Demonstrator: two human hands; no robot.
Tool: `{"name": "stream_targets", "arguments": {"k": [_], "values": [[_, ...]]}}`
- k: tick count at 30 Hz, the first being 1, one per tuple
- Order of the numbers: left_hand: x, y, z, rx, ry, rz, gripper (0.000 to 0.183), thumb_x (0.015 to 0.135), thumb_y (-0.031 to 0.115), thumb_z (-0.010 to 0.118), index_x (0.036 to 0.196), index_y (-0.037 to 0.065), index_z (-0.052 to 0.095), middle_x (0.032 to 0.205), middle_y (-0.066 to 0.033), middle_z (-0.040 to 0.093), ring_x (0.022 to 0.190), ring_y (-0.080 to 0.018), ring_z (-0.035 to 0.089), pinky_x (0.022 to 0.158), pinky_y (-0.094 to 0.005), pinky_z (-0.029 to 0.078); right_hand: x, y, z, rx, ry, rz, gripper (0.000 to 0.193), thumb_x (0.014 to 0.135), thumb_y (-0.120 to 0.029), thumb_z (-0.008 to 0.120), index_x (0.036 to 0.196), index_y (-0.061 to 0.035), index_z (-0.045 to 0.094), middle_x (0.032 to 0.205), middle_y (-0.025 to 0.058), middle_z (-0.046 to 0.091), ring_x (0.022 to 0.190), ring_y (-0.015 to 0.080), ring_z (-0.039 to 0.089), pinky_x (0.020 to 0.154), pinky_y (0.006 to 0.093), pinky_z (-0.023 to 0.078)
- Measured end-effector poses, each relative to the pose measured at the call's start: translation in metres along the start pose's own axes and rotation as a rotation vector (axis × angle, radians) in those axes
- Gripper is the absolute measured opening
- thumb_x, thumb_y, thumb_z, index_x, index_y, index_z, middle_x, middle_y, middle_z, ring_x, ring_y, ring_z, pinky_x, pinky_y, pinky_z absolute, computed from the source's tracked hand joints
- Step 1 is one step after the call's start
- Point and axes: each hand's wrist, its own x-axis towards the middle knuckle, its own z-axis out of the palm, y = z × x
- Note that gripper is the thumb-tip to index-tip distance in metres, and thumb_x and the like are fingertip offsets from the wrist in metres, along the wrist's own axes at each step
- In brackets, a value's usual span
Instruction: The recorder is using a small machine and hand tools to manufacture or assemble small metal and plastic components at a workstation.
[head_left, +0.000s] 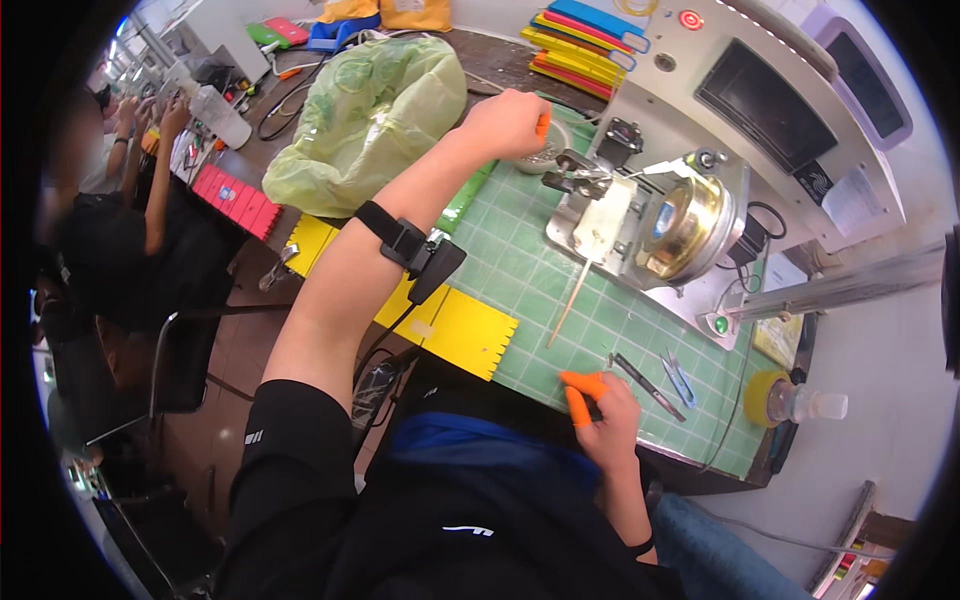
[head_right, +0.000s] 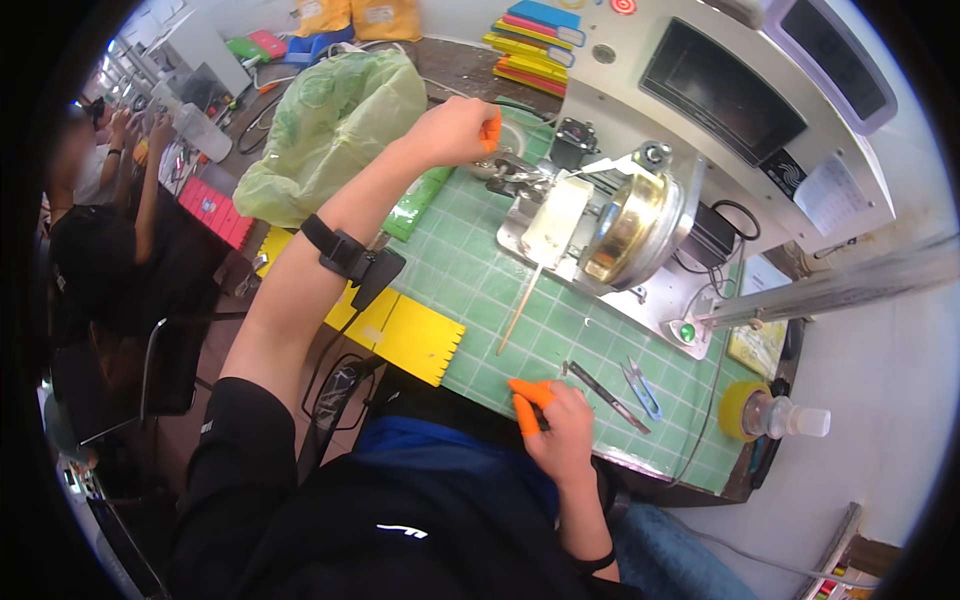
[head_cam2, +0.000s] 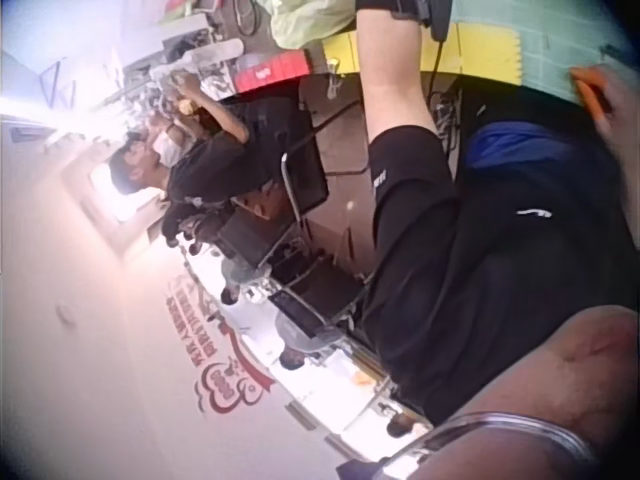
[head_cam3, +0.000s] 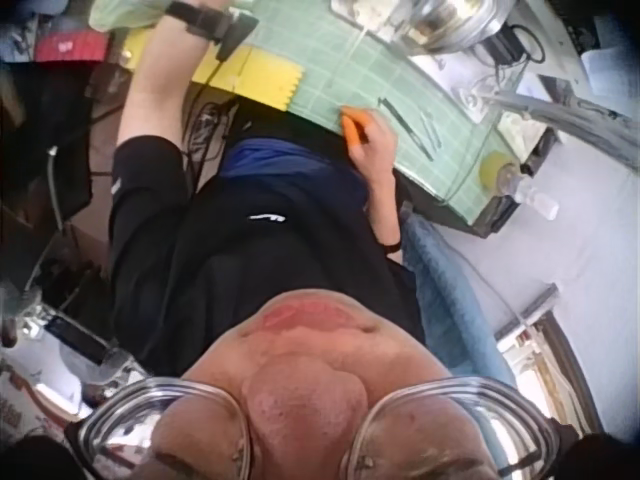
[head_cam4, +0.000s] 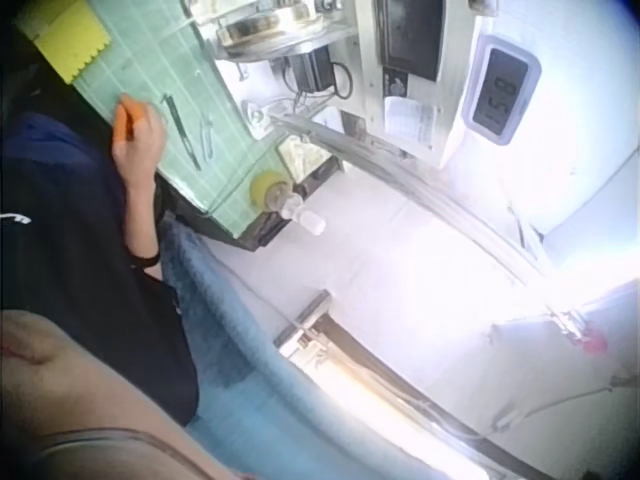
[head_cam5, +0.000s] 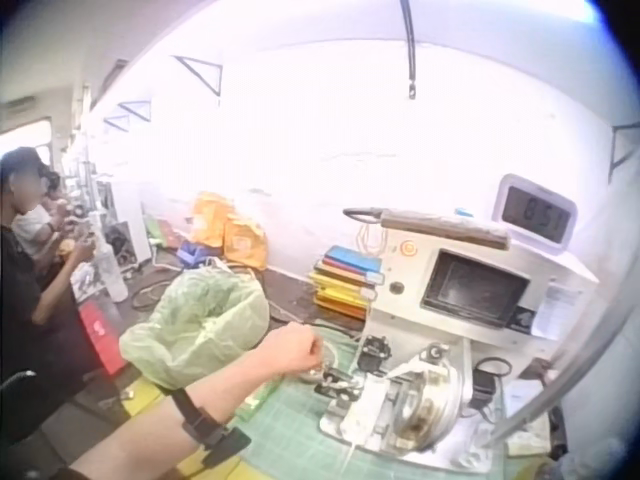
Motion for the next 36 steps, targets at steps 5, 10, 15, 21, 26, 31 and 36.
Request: {"name": "stream_targets", "arguments": {"k": [5, 10, 15, 21, 26, 31, 36], "values": [[0.000, -0.008, -0.004, -0.080, 0.027, -0.019, 0.015, 0.075, 0.011, 0.065, 0.088, 0.006, 0.070, 0.091, -0.0155, 0.074, 0.093, -0.0364, 0.072, 0.078, -0.0482, 0.058, 0.002, -0.003, 0.002, -0.008, 0.025, 0.020, 0.023, 0.081, -0.003, 0.080, 0.104, -0.0078, 0.077, 0.080, 0.0068, 0.062, 0.065, 0.0239, 0.055, 0.059, 0.0349, 0.042], [0.000, -0.003, -0.006, -0.199, 0.038, 0.015, 0.015, 0.075, 0.010, 0.066, 0.089, 0.006, 0.070, 0.091, -0.0152, 0.074, 0.092, -0.0356, 0.072, 0.080, -0.0464, 0.058, 0.002, -0.002, 0.003, -0.015, 0.034, 0.008, 0.023, 0.081, -0.003, 0.079, 0.103, -0.0078, 0.077, 0.079, 0.0067, 0.061, 0.063, 0.0231, 0.054, 0.059, 0.0348, 0.042], [-0.001, -0.002, -0.004, -0.176, 0.056, 0.010, 0.018, 0.075, 0.011, 0.067, 0.091, 0.008, 0.073, 0.092, -0.0151, 0.075, 0.092, -0.0345, 0.072, 0.082, -0.0457, 0.058, 0.000, -0.003, 0.003, -0.035, 0.030, 0.006, 0.022, 0.081, -0.003, 0.079, 0.103, -0.0077, 0.077, 0.078, 0.0066, 0.060, 0.063, 0.0232, 0.054, 0.058, 0.0347, 0.042], [0.003, 0.004, -0.004, -0.163, 0.064, 0.025, 0.016, 0.078, 0.014, 0.070, 0.089, 0.005, 0.075, 0.090, -0.0156, 0.075, 0.090, -0.0333, 0.073, 0.082, -0.0434, 0.058, -0.001, -0.002, 0.002, -0.036, 0.045, 0.010, 0.022, 0.082, -0.004, 0.079, 0.103, -0.0079, 0.077, 0.078, 0.0067, 0.060, 0.063, 0.0234, 0.055, 0.059, 0.0351, 0.042], [0.004, -0.013, -0.002, -0.155, 0.116, 0.152, 0.021, 0.081, 0.018, 0.073, 0.092, 0.001, 0.073, 0.086, -0.0153, 0.076, 0.082, -0.0295, 0.075, 0.077, -0.0398, 0.059, 0.002, 0.000, 0.004, -0.037, 0.018, -0.038, 0.022, 0.082, -0.006, 0.080, 0.103, -0.0094, 0.077, 0.079, 0.0057, 0.059, 0.065, 0.0241, 0.054, 0.060, 0.0372, 0.042], [0.004, -0.006, -0.019, -0.284, 0.030, 0.095, 0.020, 0.084, 0.012, 0.073, 0.100, 0.000, 0.074, 0.083, -0.0120, 0.076, 0.072, -0.0207, 0.074, 0.069, -0.0337, 0.059, 0.001, 0.002, 0.002, -0.057, 0.025, -0.017, 0.023, 0.081, -0.008, 0.081, 0.104, -0.0109, 0.077, 0.078, 0.0047, 0.057, 0.065, 0.0242, 0.053, 0.061, 0.0366, 0.041], [0.005, -0.009, -0.028, -0.535, -0.035, -0.037, 0.024, 0.082, 0.006, 0.073, 0.105, 0.001, 0.075, 0.084, -0.0106, 0.076, 0.069, -0.0164, 0.075, 0.068, -0.0304, 0.059, 0.003, -0.001, 0.001, -0.023, 0.025, -0.014, 0.022, 0.084, -0.007, 0.078, 0.106, -0.0112, 0.078, 0.074, 0.0060, 0.055, 0.065, 0.0239, 0.053, 0.059, 0.0361, 0.041]]}}
